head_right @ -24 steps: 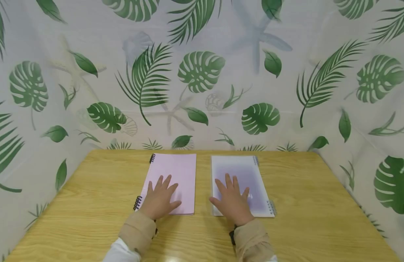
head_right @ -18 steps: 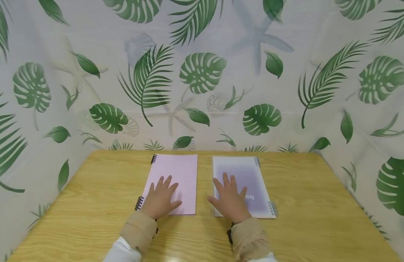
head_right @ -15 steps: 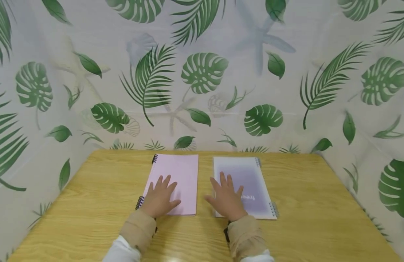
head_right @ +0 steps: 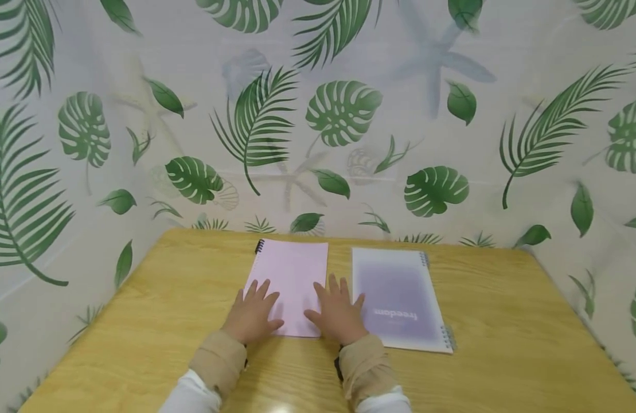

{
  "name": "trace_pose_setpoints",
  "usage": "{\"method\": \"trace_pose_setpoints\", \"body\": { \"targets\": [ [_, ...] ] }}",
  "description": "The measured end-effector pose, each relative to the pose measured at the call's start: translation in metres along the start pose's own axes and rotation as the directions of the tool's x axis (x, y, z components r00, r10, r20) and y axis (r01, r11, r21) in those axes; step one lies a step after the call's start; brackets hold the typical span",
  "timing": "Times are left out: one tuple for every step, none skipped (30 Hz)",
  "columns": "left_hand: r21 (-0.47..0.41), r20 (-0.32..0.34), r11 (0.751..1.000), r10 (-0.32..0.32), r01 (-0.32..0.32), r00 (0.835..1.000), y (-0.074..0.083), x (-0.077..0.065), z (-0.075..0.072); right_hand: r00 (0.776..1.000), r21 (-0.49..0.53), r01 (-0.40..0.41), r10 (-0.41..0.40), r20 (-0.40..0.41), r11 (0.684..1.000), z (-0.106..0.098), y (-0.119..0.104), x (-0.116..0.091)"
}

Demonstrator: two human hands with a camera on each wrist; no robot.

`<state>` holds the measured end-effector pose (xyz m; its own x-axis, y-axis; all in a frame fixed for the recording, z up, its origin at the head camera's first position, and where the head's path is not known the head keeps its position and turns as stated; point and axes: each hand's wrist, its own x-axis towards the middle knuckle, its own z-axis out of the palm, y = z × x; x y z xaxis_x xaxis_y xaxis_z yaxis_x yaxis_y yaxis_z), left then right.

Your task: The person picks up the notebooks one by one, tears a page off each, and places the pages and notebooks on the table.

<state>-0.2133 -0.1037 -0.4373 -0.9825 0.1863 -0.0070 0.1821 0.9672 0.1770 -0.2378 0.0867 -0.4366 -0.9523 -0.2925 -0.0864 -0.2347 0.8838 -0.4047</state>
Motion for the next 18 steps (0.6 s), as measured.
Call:
{"method": "trace_pose_setpoints", "body": {
  "targets": [
    [-0.001, 0.006, 1.0, 0.003, -0.003, 1.0, -0.001, -0.001, 0.0, 1.0, -0.008, 0.002, -0.002, 0.001, 1.0, 0.002, -0.002, 0.002],
    [0.0, 0.014, 1.0, 0.009, -0.009, 1.0, -0.003, -0.001, -0.001, 1.0, -0.014, 0.006, -0.006, 0.0, 1.0, 0.005, -0.003, 0.003],
    [-0.002, 0.025, 1.0, 0.018, -0.018, 1.0, -0.004, -0.002, -0.001, 1.0, -0.015, 0.014, -0.014, -0.005, 1.0, 0.007, -0.005, 0.004],
    [-0.003, 0.038, 1.0, 0.029, -0.029, 0.999, -0.005, -0.003, -0.002, 1.0, -0.015, 0.019, -0.02, -0.007, 1.0, 0.01, -0.006, 0.005],
    [-0.006, 0.057, 0.999, 0.039, -0.038, 0.998, -0.006, -0.004, -0.002, 0.999, -0.014, 0.031, -0.031, -0.01, 0.999, 0.012, -0.007, 0.006],
    [-0.001, 0.073, 0.999, 0.052, -0.052, 0.996, -0.007, -0.005, -0.002, 0.999, -0.007, 0.041, -0.041, -0.009, 0.999, 0.014, -0.009, 0.006],
    [0.005, 0.09, 0.998, 0.065, -0.066, 0.994, -0.008, -0.006, -0.002, 0.999, 0.0, 0.054, -0.054, -0.009, 0.999, 0.016, -0.01, 0.007],
    [0.009, 0.11, 0.997, 0.073, -0.075, 0.991, -0.009, -0.007, -0.002, 0.998, 0.008, 0.066, -0.066, -0.008, 0.998, 0.018, -0.012, 0.007],
    [0.008, 0.13, 0.997, 0.08, -0.081, 0.988, -0.009, -0.007, -0.001, 0.997, 0.013, 0.075, -0.075, -0.007, 0.997, 0.019, -0.011, 0.006],
    [0.013, 0.148, 0.996, 0.086, -0.089, 0.985, -0.009, -0.007, 0.001, 0.997, 0.019, 0.083, -0.083, -0.006, 0.996, 0.02, -0.011, 0.006],
    [0.016, 0.162, 0.996, 0.089, -0.093, 0.983, -0.009, -0.007, 0.002, 0.996, 0.022, 0.091, -0.091, -0.005, 0.996, 0.021, -0.011, 0.006],
    [0.024, 0.169, 0.994, 0.099, -0.104, 0.981, -0.009, -0.007, 0.004, 0.996, 0.031, 0.095, -0.095, -0.002, 0.995, 0.022, -0.011, 0.006],
    [0.033, 0.172, 0.993, 0.108, -0.116, 0.979, -0.01, -0.006, 0.006, 0.995, 0.033, 0.1, -0.1, -0.001, 0.994, 0.022, -0.01, 0.006],
    [0.047, 0.173, 0.991, 0.118, -0.127, 0.978, -0.011, -0.004, 0.008, 0.995, 0.035, 0.101, -0.101, 0.003, 0.994, 0.023, -0.01, 0.006],
    [0.068, 0.166, 0.987, 0.132, -0.145, 0.977, -0.012, -0.002, 0.009, 0.995, 0.038, 0.1, -0.101, 0.009, 0.994, 0.023, -0.009, 0.006],
    [0.094, 0.155, 0.982, 0.151, -0.166, 0.976, -0.012, 0.0, 0.011, 0.995, 0.046, 0.096, -0.097, 0.02, 0.994, 0.023, -0.009, 0.006],
    [0.117, 0.145, 0.976, 0.167, -0.185, 0.975, -0.013, 0.001, 0.011, 0.995, 0.053, 0.091, -0.092, 0.031, 0.994, 0.022, -0.009, 0.006],
    [0.15, 0.133, 0.967, 0.186, -0.205, 0.974, -0.013, 0.003, 0.013, 0.995, 0.064, 0.083, -0.086, 0.043, 0.995, 0.022, -0.008, 0.007]
  ]
}}
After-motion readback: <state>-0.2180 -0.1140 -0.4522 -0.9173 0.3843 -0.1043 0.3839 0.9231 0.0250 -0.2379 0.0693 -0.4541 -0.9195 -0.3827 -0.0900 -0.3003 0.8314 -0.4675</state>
